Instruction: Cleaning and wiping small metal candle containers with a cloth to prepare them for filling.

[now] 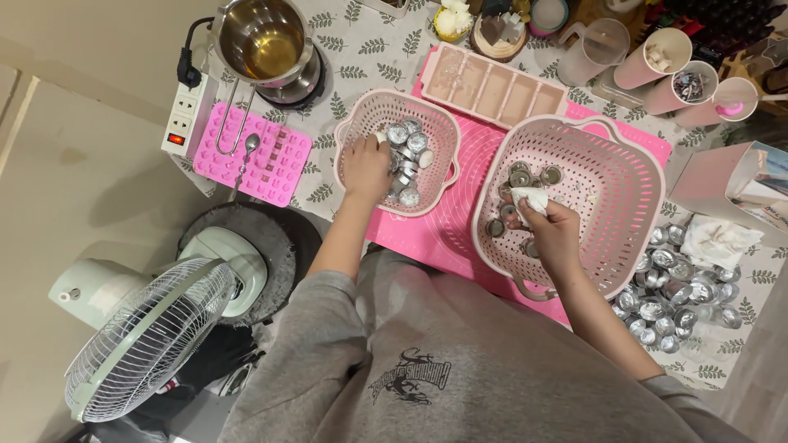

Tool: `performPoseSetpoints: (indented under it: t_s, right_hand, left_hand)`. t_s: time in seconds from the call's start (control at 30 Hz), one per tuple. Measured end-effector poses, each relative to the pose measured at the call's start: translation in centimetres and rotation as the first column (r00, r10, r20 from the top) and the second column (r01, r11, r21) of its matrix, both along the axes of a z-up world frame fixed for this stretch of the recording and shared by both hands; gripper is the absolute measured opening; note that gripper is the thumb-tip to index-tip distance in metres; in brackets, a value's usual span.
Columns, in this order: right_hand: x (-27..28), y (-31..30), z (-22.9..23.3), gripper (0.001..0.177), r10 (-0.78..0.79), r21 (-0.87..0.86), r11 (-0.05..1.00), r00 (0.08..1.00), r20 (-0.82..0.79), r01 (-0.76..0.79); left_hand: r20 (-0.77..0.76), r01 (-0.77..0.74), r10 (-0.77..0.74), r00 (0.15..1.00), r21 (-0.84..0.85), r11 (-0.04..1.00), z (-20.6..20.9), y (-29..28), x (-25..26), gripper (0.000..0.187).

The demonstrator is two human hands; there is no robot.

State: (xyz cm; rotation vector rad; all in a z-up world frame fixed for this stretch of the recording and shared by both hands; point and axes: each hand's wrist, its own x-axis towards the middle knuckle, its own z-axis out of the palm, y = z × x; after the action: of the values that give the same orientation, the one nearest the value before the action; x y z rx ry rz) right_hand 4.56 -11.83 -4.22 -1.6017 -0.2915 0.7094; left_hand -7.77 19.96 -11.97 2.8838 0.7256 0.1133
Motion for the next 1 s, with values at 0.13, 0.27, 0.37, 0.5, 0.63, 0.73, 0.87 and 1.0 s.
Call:
performPoseSetpoints:
  t_s: [0.13, 0.27, 0.37, 0.5, 0.63, 0.73, 0.87, 1.0]
  right_hand:
    - [0.1, 0.2, 0.8, 0.023, 0.005, -0.01, 1.0, 1.0, 0.012, -0.004]
    - [-0.2, 0.7, 1.6, 0.021, 0.082, 0.022, 0.996, 0.992, 0.094, -0.085]
    - [-0.3, 1.1, 4.0, 0.019, 0.103, 0.074, 0.991, 0.987, 0.125, -0.112]
    - [0.1, -0.2, 6.1, 0.017, 0.068, 0.144, 0.986, 0.986, 0.151, -0.09]
    - [0.2, -3.6, 6.5, 0.017, -0.011, 0.119, 0.993, 0.984, 0.178, -0.011]
    - [0.0, -5.4, 7.9, 0.015, -0.048, 0.135, 0.991, 0.975, 0.216, 0.019]
    - [0.1, -7.6, 11.1, 0.016, -0.054, 0.109, 0.994, 0.884, 0.464, 0.004]
    - [0.9, -9.5, 13.3, 0.026, 0.043, -0.042, 0.999, 0.672, 0.739, -0.018]
  left_hand:
    - [0.182, -0.008, 0.038, 0.983, -0.159, 0.987, 2.4, -0.7, -0.3, 0.053]
    - [0.431, 0.214, -0.009, 0.902, -0.428, 0.878, 8.5, -3.8, 0.4, 0.052]
    - [0.568, 0.42, -0.071, 0.82, -0.512, 0.75, 13.3, -7.0, 1.5, 0.049]
    - [0.626, 0.591, -0.101, 0.773, -0.654, 0.473, 17.3, -10.7, 3.3, 0.049]
    - [0.548, 0.554, -0.085, 0.832, -0.817, 0.161, 17.3, -13.9, 4.8, 0.044]
    - [0.591, 0.593, -0.072, 0.804, -0.805, 0.022, 17.3, -15.5, 5.9, 0.043]
    - [0.484, 0.527, -0.235, 0.843, -0.83, 0.183, 17.5, -17.2, 7.1, 0.037]
    - [0.393, 0.474, -0.318, 0.863, -0.848, 0.236, 18.3, -18.8, 8.1, 0.034]
